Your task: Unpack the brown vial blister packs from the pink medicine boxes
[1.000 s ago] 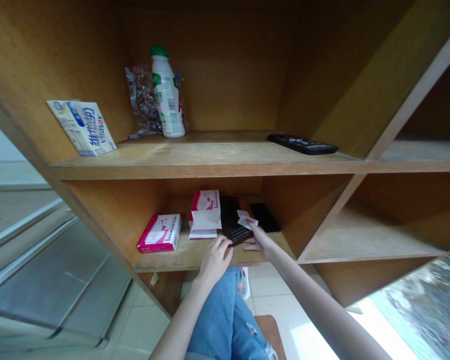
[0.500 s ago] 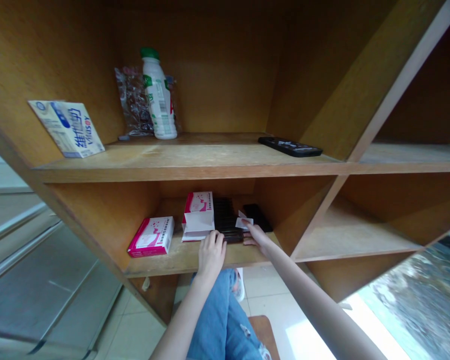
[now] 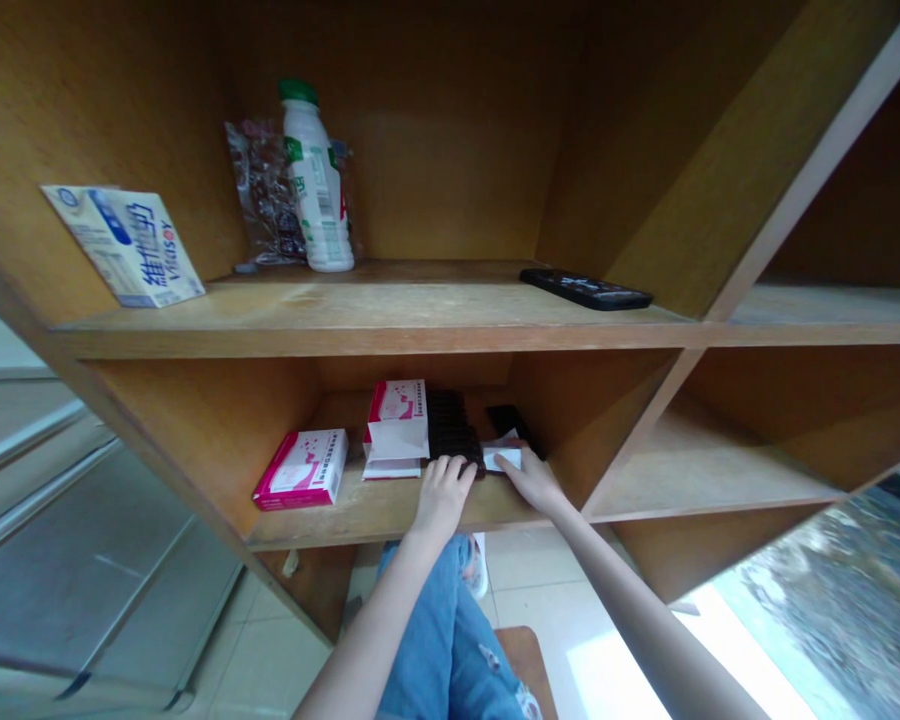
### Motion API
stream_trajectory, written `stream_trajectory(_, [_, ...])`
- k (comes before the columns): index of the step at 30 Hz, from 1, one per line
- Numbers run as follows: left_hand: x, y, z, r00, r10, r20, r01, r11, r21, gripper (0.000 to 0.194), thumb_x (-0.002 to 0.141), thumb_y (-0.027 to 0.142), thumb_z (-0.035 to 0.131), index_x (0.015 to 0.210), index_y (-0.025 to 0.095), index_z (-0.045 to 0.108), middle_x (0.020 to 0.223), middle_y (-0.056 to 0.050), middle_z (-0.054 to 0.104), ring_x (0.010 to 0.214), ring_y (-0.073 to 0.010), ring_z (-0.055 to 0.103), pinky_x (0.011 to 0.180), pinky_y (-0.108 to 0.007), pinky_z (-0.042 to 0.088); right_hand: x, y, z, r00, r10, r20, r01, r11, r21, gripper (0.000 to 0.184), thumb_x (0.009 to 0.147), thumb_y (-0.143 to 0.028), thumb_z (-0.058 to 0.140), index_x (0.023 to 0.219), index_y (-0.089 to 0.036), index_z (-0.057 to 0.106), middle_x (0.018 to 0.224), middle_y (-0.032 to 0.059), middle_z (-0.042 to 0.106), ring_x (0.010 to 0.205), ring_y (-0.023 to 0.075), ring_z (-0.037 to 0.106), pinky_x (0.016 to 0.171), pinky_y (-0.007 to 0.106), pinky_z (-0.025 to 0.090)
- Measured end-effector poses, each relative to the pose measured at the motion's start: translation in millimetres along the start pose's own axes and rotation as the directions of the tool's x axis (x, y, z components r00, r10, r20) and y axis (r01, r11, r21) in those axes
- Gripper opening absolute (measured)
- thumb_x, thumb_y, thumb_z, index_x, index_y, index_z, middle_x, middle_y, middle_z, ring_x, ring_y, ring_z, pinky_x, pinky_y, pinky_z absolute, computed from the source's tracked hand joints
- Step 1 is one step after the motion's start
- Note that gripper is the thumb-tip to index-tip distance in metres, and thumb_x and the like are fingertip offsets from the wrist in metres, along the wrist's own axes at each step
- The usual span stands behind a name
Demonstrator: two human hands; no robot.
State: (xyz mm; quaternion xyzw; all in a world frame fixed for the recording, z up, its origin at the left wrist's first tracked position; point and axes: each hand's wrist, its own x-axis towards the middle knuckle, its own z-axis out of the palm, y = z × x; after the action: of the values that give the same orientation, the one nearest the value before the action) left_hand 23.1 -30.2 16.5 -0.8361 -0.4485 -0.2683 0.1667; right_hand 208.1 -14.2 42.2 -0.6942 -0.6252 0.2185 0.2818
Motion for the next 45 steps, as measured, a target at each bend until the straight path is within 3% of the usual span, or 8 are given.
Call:
stream_trajectory(5, [1,-2,3.7,1.000,-0.029,-0.003,0.029,1.000,-0.004,0.034,0.081,0.006,0.049,0.112,0.017,0.059,0.108,-0.010,0.062,0.095,-0.0244,0.053,0.080,-0.040,0.047,-4,-7,-5,1.000,-0.004,0.020,0.009,0.959,-0.283,0.067,0.087,-0.056,0.036,0.136,-0.010,0.037,0.121,0.0205,0.049,0.102,0.0318,0.059,0.081,0.037,0.044])
stream_trajectory(11, [-18,-1,-24.2,0.979,-0.142,-0.143,0.107,0.968,-0.227,0.029,0.085,0.015,0.050,0.113,0.019,0.058,0.115,-0.009,0.059,0.105,-0.0216,0.054,0.091,-0.037,0.044,-8,-9,-9,0.931,-0.229,-0.285,0.148,0.949,-0.279,0.057,0.085,-0.049,0.046,0.129,-0.014,0.042,0.114,0.0167,0.049,0.109,0.0327,0.049,0.079,0.041,0.046])
stream_trajectory(15, [-50,-25,-61.0,0.907,-0.329,-0.261,0.261,0.929,-0.264,0.021,0.084,0.019,0.054,0.104,0.020,0.060,0.106,-0.007,0.061,0.100,-0.0207,0.056,0.090,-0.037,0.044,-27,-27,3,0.777,-0.434,-0.456,0.427,0.896,-0.125,0.029,0.085,-0.031,0.048,0.111,-0.019,0.051,0.104,0.0112,0.053,0.102,0.0275,0.050,0.088,0.043,0.043])
stream_trajectory(19, [-82,-71,-92.1,0.785,-0.479,-0.393,0.424,0.878,-0.222,0.017,0.083,0.025,0.056,0.097,0.017,0.061,0.101,-0.009,0.062,0.097,-0.0229,0.057,0.090,-0.040,0.043,-55,-63,36,0.810,-0.516,-0.278,0.572,0.798,0.188,0.018,0.084,-0.021,0.048,0.100,-0.020,0.055,0.098,0.0076,0.056,0.094,0.0213,0.054,0.083,0.036,0.045])
stream_trajectory(26, [-117,-132,-108.0,0.693,-0.626,-0.358,0.617,0.771,-0.156,0.040,0.084,0.042,0.049,0.110,0.013,0.058,0.111,-0.017,0.060,0.105,-0.0290,0.055,0.094,-0.044,0.042,-75,-119,119,0.892,-0.393,0.225,0.162,0.740,0.653,0.031,0.083,-0.029,0.054,0.111,-0.018,0.057,0.091,0.0046,0.062,0.074,0.0149,0.060,0.071,0.029,0.048])
stream_trajectory(39, [-113,-130,-103.0,0.629,-0.738,-0.244,0.699,0.674,-0.238,0.049,0.079,0.045,0.053,0.117,0.015,0.054,0.117,-0.017,0.060,0.108,-0.0308,0.056,0.094,-0.046,0.041,-51,-165,177,0.832,-0.184,0.524,-0.353,0.553,0.755,0.072,0.079,-0.039,0.061,0.141,-0.018,0.030,0.088,0.0058,0.067,0.048,0.0097,0.058,0.046,0.023,0.048])
stream_trajectory(42, [-118,-130,-97.9,0.534,-0.814,-0.228,0.741,0.581,-0.337,0.053,0.076,0.046,0.056,0.119,0.015,0.052,0.121,-0.018,0.056,0.115,-0.0314,0.051,0.099,-0.048,0.038,-50,-166,178,0.827,-0.209,0.522,-0.359,0.518,0.776,0.069,0.078,-0.041,0.063,0.137,-0.019,0.037,0.085,0.0042,0.067,0.046,0.0094,0.058,0.045,0.022,0.048])
stream_trajectory(45, [-122,-131,-89.1,0.350,-0.934,-0.069,0.779,0.331,-0.533,0.064,0.073,0.046,0.061,0.127,0.016,0.045,0.118,-0.016,0.058,0.110,-0.0284,0.055,0.097,-0.045,0.041,-51,-170,178,0.810,-0.254,0.529,-0.354,0.507,0.786,0.060,0.077,-0.042,0.062,0.131,-0.022,0.044,0.092,0.0044,0.067,0.046,0.0089,0.059,0.044,0.022,0.048])
